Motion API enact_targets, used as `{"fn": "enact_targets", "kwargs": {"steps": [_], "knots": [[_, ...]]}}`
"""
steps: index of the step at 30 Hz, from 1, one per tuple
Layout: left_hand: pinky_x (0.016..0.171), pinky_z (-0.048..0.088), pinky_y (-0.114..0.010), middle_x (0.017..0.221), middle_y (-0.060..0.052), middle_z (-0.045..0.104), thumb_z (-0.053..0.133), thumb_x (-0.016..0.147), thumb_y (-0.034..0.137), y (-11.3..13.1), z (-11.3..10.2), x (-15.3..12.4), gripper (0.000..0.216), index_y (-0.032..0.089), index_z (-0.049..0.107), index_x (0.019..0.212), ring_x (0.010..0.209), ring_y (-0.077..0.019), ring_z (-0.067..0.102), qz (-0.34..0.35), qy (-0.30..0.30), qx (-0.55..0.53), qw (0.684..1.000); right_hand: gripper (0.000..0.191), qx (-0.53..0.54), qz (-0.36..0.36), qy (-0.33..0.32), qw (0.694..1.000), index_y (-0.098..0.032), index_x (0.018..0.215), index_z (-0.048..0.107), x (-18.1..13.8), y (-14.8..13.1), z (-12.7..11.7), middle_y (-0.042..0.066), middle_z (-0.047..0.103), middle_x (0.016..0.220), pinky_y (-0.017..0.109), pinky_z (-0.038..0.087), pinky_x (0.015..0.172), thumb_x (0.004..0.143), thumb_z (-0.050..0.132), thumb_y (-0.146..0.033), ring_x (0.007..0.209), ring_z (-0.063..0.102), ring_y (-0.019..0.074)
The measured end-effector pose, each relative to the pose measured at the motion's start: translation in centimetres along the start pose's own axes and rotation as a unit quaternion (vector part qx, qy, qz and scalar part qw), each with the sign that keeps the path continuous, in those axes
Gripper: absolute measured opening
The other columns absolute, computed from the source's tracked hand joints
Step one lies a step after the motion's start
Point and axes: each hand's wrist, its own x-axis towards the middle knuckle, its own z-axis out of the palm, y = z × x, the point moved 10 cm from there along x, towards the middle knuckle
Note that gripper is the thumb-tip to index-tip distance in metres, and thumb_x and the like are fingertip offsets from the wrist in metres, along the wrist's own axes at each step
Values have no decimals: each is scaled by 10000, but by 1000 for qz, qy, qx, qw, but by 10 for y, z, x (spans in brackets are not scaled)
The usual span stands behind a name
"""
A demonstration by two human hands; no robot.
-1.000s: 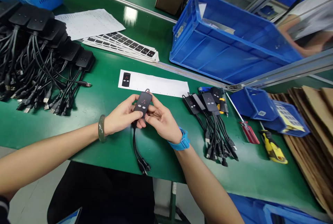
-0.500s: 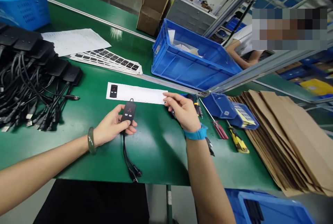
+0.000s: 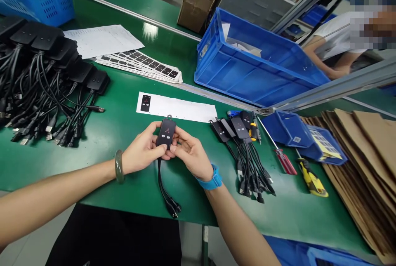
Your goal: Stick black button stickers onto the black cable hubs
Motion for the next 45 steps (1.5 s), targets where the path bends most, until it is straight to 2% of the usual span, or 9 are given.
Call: {"fn": "enact_targets", "kwargs": {"steps": [5, 12, 16, 19, 24, 30, 36, 45], "knots": [[729, 638, -362, 983, -66, 665, 597, 846, 187, 1, 0, -2, 487, 203, 373, 1278, 774, -191, 709, 11, -9, 22, 1000, 617, 34, 10, -1, 999, -239, 1361, 545, 0, 1, 4, 30, 566, 936, 291, 503, 735, 763, 699, -214, 789, 475, 128], [686, 639, -337, 972, -76, 676, 618, 831, 191, -1, -3, -2, 482, 196, 395, 1259, 730, -197, 715, -9, 5, 33, 999, 622, 35, 25, 8, 999, -237, 1360, 551, 0, 5, 5, 25, 567, 886, 287, 485, 686, 756, 702, -222, 756, 481, 129], [695, 639, -335, 944, -70, 676, 625, 825, 182, -3, -4, 0, 493, 196, 391, 1259, 747, -204, 718, -16, 4, 27, 1000, 594, 41, 32, 19, 998, -240, 1351, 560, 1, 9, 5, 27, 590, 903, 300, 497, 712, 772, 688, -231, 760, 512, 128], [694, 639, -345, 916, -75, 674, 623, 827, 194, -5, -4, 1, 487, 183, 383, 1250, 756, -217, 720, -20, 2, 19, 1000, 556, 46, 24, 29, 998, -245, 1331, 580, 2, 10, 4, 35, 613, 936, 307, 500, 716, 784, 682, -238, 762, 539, 126], [672, 631, -328, 850, -63, 668, 605, 841, 207, -2, -2, 1, 468, 167, 358, 1236, 736, -211, 717, -13, -5, 8, 1000, 466, 55, -1, 34, 998, -275, 1300, 607, 4, 10, 2, 14, 605, 896, 295, 483, 631, 836, 635, -243, 637, 514, 90], [594, 610, -303, 741, -25, 648, 595, 866, 240, -3, 1, 4, 453, 165, 326, 1222, 651, -198, 701, -1, -20, 8, 1000, 463, 23, -33, 32, 999, -259, 1302, 606, 3, 4, 2, 11, 585, 839, 312, 505, 640, 841, 640, -274, 648, 528, 104], [573, 602, -280, 705, -4, 640, 622, 840, 242, -6, 3, 7, 504, 169, 304, 1224, 592, -171, 683, -9, -30, 4, 1000, 486, -1, -35, 43, 998, -275, 1341, 571, 0, 2, 0, 34, 594, 930, 330, 531, 650, 862, 635, -322, 642, 536, 105], [570, 595, -257, 732, -5, 630, 626, 856, 261, -2, 5, 6, 481, 169, 315, 1211, 623, -168, 692, 1, -47, 1, 999, 515, 0, -48, 29, 998, -289, 1352, 563, 0, 1, 1, 28, 579, 887, 358, 550, 681, 853, 662, -368, 658, 553, 117]]}}
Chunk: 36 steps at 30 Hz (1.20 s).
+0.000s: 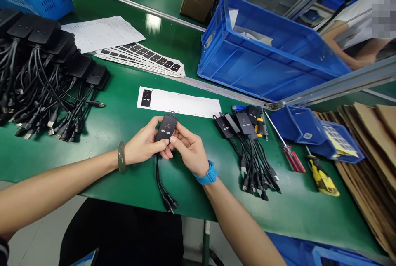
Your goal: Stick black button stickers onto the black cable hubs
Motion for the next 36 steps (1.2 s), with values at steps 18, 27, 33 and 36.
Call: {"fn": "enact_targets", "kwargs": {"steps": [18, 27, 33, 36], "knots": [[595, 601, -262, 744, -25, 649, 632, 873, 293, -6, 0, -2, 484, 158, 316, 1213, 635, -164, 691, -28, -1, -14, 1000, 519, 8, 6, -13, 1000, -273, 1382, 531, -2, 5, 3, 29, 561, 885, 314, 541, 668, 877, 633, -334, 687, 548, 113], [593, 601, -267, 718, -10, 640, 617, 861, 231, -5, 1, -2, 449, 165, 331, 1200, 622, -156, 682, -33, 8, -36, 999, 492, 3, 24, -3, 1000, -278, 1363, 551, -4, 3, 2, 35, 575, 920, 315, 563, 690, 879, 630, -319, 706, 552, 114], [586, 604, -295, 738, -14, 636, 654, 807, 219, -8, -5, -1, 520, 167, 332, 1212, 624, -181, 689, -46, 33, -28, 998, 583, 9, 17, 20, 1000, -289, 1428, 463, -2, 2, 1, 24, 604, 891, 311, 558, 681, 872, 636, -268, 708, 584, 122], [636, 618, -329, 774, -34, 650, 645, 807, 223, -8, -7, -2, 534, 161, 335, 1237, 693, -206, 704, -45, 38, -17, 998, 593, -23, 4, 43, 999, -318, 1426, 460, -3, -2, -5, 25, 616, 935, 298, 550, 685, 866, 636, -233, 735, 581, 122]]}}
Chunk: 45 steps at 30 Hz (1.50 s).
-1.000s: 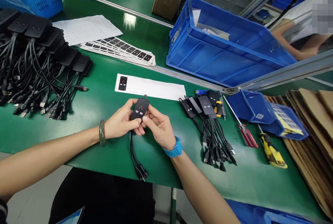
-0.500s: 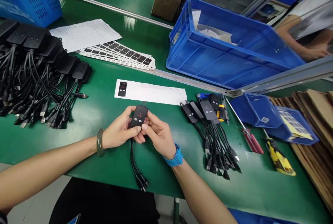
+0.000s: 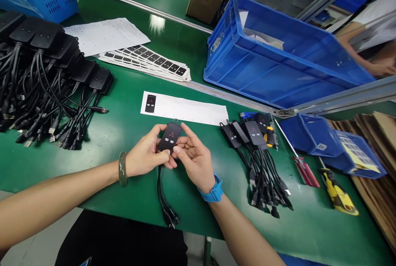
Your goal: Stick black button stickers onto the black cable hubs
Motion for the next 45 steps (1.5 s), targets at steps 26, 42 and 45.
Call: {"fn": "enact_targets", "kwargs": {"steps": [26, 42, 45], "knots": [[524, 573, -236, 749, -40, 710, 562, 777, 63, 3, 12, -10, 1052, 161, -197, 1499, 557, -200, 696, 1, -69, 239, 969, 825, 13, 45, -166, 985, -350, 1528, 210, -9, 4, 25, 36, 575, 1008, 282, 555, 627, 824, 586, -139, 750, 560, 135], [476, 561, -235, 702, 21, 627, 566, 747, 124, 5, 10, -15, 953, 169, -40, 1481, 517, -187, 671, -43, -39, 153, 986, 756, 0, 27, -172, 985, -320, 1540, 170, -11, -1, 36, 46, 589, 1016, 278, 567, 630, 874, 478, -138, 738, 601, 125], [512, 579, -263, 723, 8, 630, 613, 801, 225, 5, 5, -15, 831, 173, 80, 1435, 587, -203, 687, -49, -20, 108, 993, 658, -97, 19, -123, 987, -314, 1523, 235, 2, 4, 8, 60, 583, 1108, 302, 573, 687, 915, 470, -223, 788, 605, 133]]}}
